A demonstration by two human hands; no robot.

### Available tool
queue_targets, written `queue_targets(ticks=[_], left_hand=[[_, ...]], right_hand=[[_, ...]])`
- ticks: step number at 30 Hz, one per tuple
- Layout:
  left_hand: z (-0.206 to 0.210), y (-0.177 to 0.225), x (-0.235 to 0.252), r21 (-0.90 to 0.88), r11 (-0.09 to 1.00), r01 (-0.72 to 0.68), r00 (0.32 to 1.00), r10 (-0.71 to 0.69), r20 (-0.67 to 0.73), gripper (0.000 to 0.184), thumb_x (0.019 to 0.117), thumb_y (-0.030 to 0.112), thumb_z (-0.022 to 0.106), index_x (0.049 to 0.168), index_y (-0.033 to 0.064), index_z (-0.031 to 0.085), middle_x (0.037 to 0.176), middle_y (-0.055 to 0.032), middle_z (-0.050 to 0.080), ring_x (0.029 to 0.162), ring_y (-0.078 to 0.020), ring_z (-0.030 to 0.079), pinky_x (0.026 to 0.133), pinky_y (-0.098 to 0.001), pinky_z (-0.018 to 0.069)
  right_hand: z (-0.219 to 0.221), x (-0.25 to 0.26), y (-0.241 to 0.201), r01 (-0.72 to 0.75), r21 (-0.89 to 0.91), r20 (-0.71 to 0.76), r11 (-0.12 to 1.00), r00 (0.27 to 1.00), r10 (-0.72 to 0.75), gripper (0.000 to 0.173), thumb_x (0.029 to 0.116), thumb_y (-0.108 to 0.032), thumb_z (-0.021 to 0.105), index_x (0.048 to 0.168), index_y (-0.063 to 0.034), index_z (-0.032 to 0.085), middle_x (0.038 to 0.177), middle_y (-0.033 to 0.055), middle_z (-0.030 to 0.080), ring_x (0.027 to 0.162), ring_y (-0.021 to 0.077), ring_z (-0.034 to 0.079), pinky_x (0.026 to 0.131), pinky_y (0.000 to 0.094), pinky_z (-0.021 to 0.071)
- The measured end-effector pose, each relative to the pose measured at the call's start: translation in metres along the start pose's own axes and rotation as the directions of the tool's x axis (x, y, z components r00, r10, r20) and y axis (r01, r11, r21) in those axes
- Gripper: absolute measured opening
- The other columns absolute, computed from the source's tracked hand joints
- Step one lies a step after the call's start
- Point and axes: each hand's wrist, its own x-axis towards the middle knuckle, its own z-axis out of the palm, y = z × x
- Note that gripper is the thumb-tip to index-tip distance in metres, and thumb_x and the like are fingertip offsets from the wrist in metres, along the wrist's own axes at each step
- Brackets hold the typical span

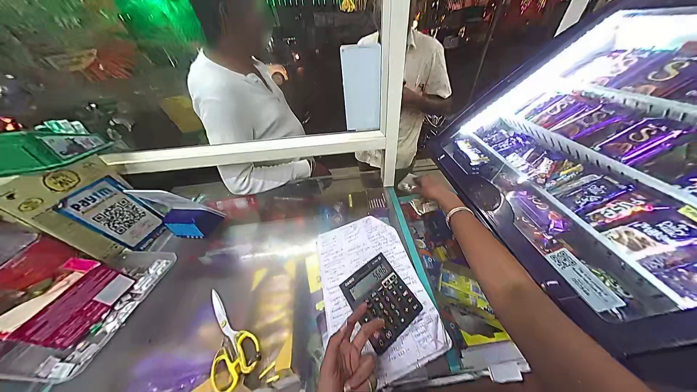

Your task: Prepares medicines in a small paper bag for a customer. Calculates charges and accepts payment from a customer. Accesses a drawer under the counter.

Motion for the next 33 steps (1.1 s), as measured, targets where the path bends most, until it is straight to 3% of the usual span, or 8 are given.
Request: queue_targets(ticks=[3, 6, 9, 13, 19, 22, 28, 33], left_hand=[[-0.003, 0.004, 0.004, 0.018, 1.0, 0.001, 1.0, -0.001, -0.019, 0.053, 0.1088, 0.035, 0.016, 0.143, 0.0133, 0.051, 0.125, -0.0138, 0.07, 0.047, 0.0001, 0.047, 0.041, -0.0138, 0.0349], [0.014, 0.005, 0.008, 0.042, 0.998, 0.039, 0.999, -0.038, -0.037, 0.049, 0.1081, 0.035, 0.022, 0.134, 0.0158, 0.06, 0.116, -0.0106, 0.073, 0.045, 0.0016, 0.044, 0.04, -0.0132, 0.0323], [0.023, 0.004, 0.009, 0.019, 0.996, 0.093, 0.994, -0.094, 0.063, 0.043, 0.1077, 0.037, 0.037, 0.133, 0.0134, 0.064, 0.117, -0.0122, 0.072, 0.044, 0.0025, 0.041, 0.039, -0.0122, 0.0313], [0.025, -0.005, 0.024, 0.022, 0.989, 0.145, 0.985, -0.147, 0.094, 0.045, 0.1076, 0.038, 0.037, 0.134, 0.0114, 0.062, 0.119, -0.0138, 0.071, 0.044, 0.0022, 0.041, 0.039, -0.0127, 0.0309], [0.034, -0.022, 0.037, 0.103, 0.957, 0.271, 0.954, -0.281, 0.099, 0.046, 0.1087, 0.035, 0.032, 0.135, 0.0105, 0.061, 0.119, -0.0119, 0.071, 0.041, 0.0044, 0.035, 0.038, -0.0113, 0.0301], [0.038, -0.016, 0.038, 0.114, 0.95, 0.291, 0.949, -0.302, 0.094, 0.044, 0.1085, 0.035, 0.033, 0.134, 0.0107, 0.061, 0.119, -0.0117, 0.071, 0.042, 0.0046, 0.037, 0.038, -0.011, 0.0305], [0.033, -0.021, 0.04, 0.094, 0.951, 0.293, 0.95, -0.301, 0.083, 0.047, 0.1089, 0.035, 0.029, 0.134, 0.0105, 0.06, 0.119, -0.0106, 0.071, 0.043, 0.0044, 0.038, 0.038, -0.0113, 0.0307], [0.034, -0.022, 0.046, 0.131, 0.955, 0.265, 0.956, -0.278, 0.096, 0.047, 0.109, 0.034, 0.032, 0.137, 0.009, 0.059, 0.122, -0.0101, 0.071, 0.043, 0.0046, 0.035, 0.038, -0.0116, 0.0291]], right_hand=[[-0.012, -0.037, -0.001, 0.075, 0.087, 0.062, 0.993, 0.995, -0.08, 0.083, 0.0872, -0.048, 0.078, 0.147, 0.0022, 0.051, 0.141, 0.0313, 0.055, 0.134, 0.0464, 0.051, 0.113, 0.0627, 0.0363], [-0.002, -0.071, 0.001, -0.003, -0.004, 0.183, 1.0, 0.983, 0.004, 0.097, 0.0777, -0.029, 0.09, 0.156, -0.0065, 0.039, 0.147, 0.0338, 0.048, 0.138, 0.0535, 0.043, 0.112, 0.0725, 0.0314], [0.023, -0.091, 0.007, -0.031, -0.058, 0.019, 0.998, 0.999, 0.032, 0.056, 0.0848, -0.004, 0.078, 0.138, -0.0017, 0.06, 0.137, 0.0339, 0.055, 0.136, 0.0566, 0.041, 0.109, 0.078, 0.0274], [0.026, -0.113, 0.008, 0.001, -0.059, -0.136, 0.998, 0.991, -0.009, 0.029, 0.094, -0.01, 0.069, 0.119, 0.0035, 0.071, 0.131, 0.0311, 0.059, 0.131, 0.0514, 0.049, 0.108, 0.0689, 0.0367], [0.032, -0.095, 0.012, 0.075, -0.122, -0.163, 0.99, 0.982, -0.094, 0.084, 0.0815, -0.007, 0.081, 0.155, -0.006, 0.04, 0.164, 0.0241, 0.031, 0.151, 0.049, 0.024, 0.117, 0.075, 0.0155], [0.036, -0.077, 0.008, 0.067, -0.124, -0.083, 0.99, 0.993, -0.078, 0.093, 0.0793, -0.005, 0.082, 0.16, -0.0165, 0.036, 0.157, 0.0261, 0.041, 0.148, 0.0545, 0.027, 0.113, 0.0824, 0.0044], [0.027, -0.09, 0.008, -0.011, -0.173, -0.088, 0.985, 0.996, -0.004, 0.038, 0.0867, -0.008, 0.074, 0.124, -0.001, 0.071, 0.143, 0.0311, 0.052, 0.142, 0.0519, 0.037, 0.117, 0.0754, 0.0124], [0.021, -0.125, -0.004, 0.015, -0.045, -0.042, 0.999, 0.999, -0.017, 0.032, 0.0906, -0.002, 0.068, 0.122, 0.0041, 0.067, 0.138, 0.0254, 0.056, 0.131, 0.0426, 0.053, 0.107, 0.0581, 0.0452]])
